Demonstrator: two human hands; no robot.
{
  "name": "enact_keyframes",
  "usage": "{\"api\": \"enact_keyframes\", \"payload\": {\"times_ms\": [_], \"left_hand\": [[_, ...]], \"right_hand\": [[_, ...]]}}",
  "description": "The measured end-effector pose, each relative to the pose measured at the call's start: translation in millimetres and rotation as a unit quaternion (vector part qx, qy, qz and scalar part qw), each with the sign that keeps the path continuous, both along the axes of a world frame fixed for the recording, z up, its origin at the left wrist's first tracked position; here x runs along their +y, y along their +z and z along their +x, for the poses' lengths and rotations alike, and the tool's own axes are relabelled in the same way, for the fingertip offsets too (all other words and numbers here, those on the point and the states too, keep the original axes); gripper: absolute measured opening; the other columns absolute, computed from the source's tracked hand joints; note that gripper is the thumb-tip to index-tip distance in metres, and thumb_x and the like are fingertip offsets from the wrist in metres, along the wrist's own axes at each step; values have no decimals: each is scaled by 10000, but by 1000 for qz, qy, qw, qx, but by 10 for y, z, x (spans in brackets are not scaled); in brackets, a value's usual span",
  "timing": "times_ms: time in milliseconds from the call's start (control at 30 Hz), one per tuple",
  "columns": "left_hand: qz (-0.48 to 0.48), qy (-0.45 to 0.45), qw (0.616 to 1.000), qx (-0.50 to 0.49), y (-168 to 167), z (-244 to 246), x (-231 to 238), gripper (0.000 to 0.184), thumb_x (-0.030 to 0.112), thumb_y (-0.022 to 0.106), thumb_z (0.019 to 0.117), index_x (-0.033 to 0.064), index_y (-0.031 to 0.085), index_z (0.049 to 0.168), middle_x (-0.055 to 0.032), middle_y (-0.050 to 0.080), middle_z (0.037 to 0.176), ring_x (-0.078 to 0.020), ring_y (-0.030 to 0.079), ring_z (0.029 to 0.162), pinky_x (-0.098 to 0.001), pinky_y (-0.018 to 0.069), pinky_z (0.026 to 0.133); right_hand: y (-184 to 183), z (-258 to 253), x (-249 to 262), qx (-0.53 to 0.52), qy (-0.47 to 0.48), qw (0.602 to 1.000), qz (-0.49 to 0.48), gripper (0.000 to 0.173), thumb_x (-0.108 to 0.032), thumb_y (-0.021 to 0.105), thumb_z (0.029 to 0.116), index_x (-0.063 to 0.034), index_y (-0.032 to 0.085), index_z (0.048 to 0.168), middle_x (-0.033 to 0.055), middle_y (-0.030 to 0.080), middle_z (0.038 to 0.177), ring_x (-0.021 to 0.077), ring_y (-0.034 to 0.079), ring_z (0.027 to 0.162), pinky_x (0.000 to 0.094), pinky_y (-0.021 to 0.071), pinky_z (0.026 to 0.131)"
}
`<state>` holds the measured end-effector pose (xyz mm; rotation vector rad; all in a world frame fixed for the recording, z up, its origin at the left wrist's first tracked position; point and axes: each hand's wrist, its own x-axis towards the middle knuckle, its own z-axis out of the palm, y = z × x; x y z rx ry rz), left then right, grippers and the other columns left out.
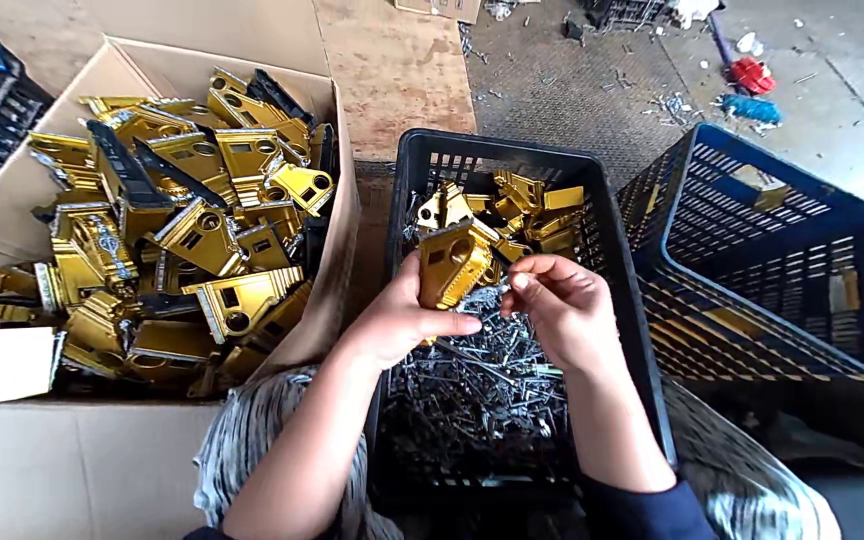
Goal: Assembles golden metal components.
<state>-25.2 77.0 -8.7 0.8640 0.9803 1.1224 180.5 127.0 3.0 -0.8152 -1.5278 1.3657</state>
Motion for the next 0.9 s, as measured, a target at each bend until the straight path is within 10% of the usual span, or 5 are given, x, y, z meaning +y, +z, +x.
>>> {"api": "enact_keyframes", "payload": {"times_ms": [200, 300, 700, 800, 900], "left_hand": [[37, -64, 997, 34, -64, 74, -8, 902, -68, 747, 731, 169, 327, 1493, -86, 655, 1151, -152, 684, 883, -275, 593, 707], [23, -96, 995, 14, -123, 78, 0, 799, -62, 719, 769, 166, 351, 1441, -72, 674, 1039, -115, 662, 773, -232, 559, 637], [-132, -58, 987, -76, -234, 244, 33, 797, -68, 677, 852, 147, 249, 1489, -94, 619, 948, -119, 616, 654, -230, 536, 565], [-193, 133, 967, -96, -151, 291, 121, 685, -101, 665, 881, 102, 340, 1449, -126, 622, 910, -146, 609, 612, -256, 540, 546], [-132, 348, 920, -122, 13, -97, 260, 459, -44, 659, 920, 92, 471, 1316, -106, 622, 893, -154, 607, 632, -288, 544, 550]], "right_hand": [[-97, -165, 82, -159, -102, 883, 429, 557, -415, 835, 819, -17, 584, 1118, 157, 606, 1107, 258, 586, 1082, 408, 497, 946], [-239, -247, 149, -143, -25, 932, 333, 832, -437, 755, 881, 60, 436, 1466, 228, 549, 1423, 275, 586, 1286, 441, 546, 1036], [-655, -173, 351, 43, 75, 994, 65, 473, -310, 820, 864, -94, 634, 1241, 57, 710, 1236, 163, 708, 1062, 363, 616, 892], [-947, -253, 678, -72, 73, 992, -78, 506, -410, 573, 1006, -83, 566, 1392, 35, 692, 1168, 117, 674, 985, 348, 580, 873], [-1267, -542, 1014, -389, 28, 919, -66, 476, -326, 593, 1047, -55, 565, 1437, 200, 703, 1201, 340, 693, 1056, 558, 546, 933]]}}
